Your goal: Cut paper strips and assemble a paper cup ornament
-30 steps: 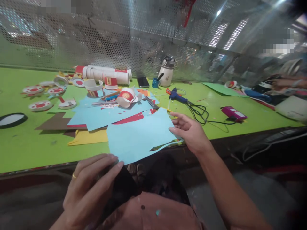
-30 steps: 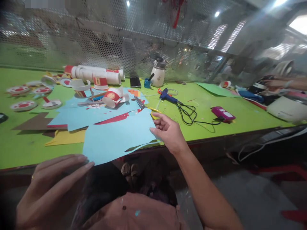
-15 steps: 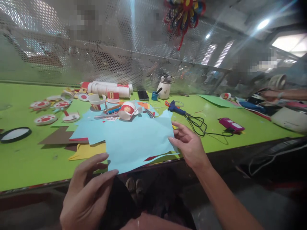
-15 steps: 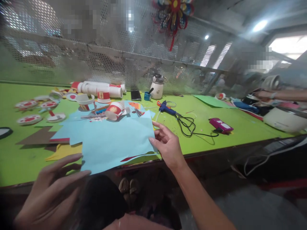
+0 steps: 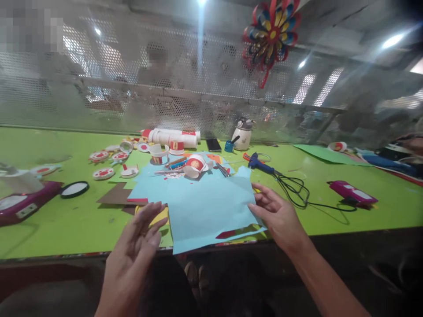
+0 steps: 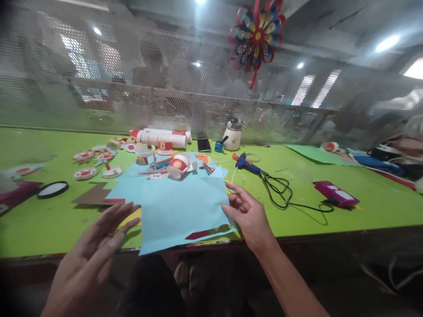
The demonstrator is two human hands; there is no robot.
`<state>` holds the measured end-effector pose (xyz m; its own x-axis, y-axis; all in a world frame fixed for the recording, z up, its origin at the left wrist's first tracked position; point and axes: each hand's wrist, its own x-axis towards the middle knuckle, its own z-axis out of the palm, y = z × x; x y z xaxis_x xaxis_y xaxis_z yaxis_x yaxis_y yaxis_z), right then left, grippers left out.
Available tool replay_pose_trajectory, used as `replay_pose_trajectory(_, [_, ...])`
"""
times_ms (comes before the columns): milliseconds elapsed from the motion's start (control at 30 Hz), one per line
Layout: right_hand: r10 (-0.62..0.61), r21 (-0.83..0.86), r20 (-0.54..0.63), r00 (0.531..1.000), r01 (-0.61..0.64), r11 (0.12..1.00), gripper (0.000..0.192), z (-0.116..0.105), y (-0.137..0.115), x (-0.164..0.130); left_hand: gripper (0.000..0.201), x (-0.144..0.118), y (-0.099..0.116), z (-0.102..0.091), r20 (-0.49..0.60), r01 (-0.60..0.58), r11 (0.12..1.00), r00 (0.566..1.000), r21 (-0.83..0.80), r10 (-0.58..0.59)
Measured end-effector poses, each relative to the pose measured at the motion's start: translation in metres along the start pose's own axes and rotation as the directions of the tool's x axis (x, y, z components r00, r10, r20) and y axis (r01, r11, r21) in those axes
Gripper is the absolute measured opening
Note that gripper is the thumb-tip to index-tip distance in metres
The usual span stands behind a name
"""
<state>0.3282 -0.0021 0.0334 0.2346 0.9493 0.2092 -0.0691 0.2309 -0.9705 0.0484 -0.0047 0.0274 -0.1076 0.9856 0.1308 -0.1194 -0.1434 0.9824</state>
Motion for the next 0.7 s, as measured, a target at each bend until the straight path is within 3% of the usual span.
replay_pose_trajectory(100, [0.024, 0.032, 0.015, 1.0, -0.025, 0.999, 0.048, 0.0, -0.002, -0.003, 0.061, 0.014, 0.006, 0.002, 0.038, 0.056, 0.996, 0.998, -0.071, -0.053])
replay_pose_trajectory(333, [0.067, 0.11, 0.067, 0.995, -0.074, 0.991, 0.05, -0.001, -0.01, -0.005, 0.079, 0.034, 0.017, 0.009, 0.005, 0.028, 0.999, 1.0, -0.033, -0.028])
replay_pose_trajectory(500, [0.055, 0.089, 0.075, 0.996, -0.062, 0.994, 0.048, -0.003, -0.007, -0.005, 0.068, 0.046, 0.007, 0.008, -0.008, -0.032, 0.992, 0.999, 0.12, 0.033])
replay_pose_trajectory(600, [0.041, 0.066, 0.079, 0.996, -0.046, 0.997, 0.045, -0.005, -0.004, -0.005, 0.063, 0.055, -0.003, 0.009, 0.039, -0.071, 0.984, 0.997, 0.163, 0.066])
replay_pose_trajectory(700, [0.02, 0.035, 0.077, 0.997, -0.022, 0.999, 0.04, -0.007, -0.002, -0.006, 0.069, 0.061, -0.006, 0.012, 0.061, -0.035, 0.985, 0.998, 0.167, 0.025])
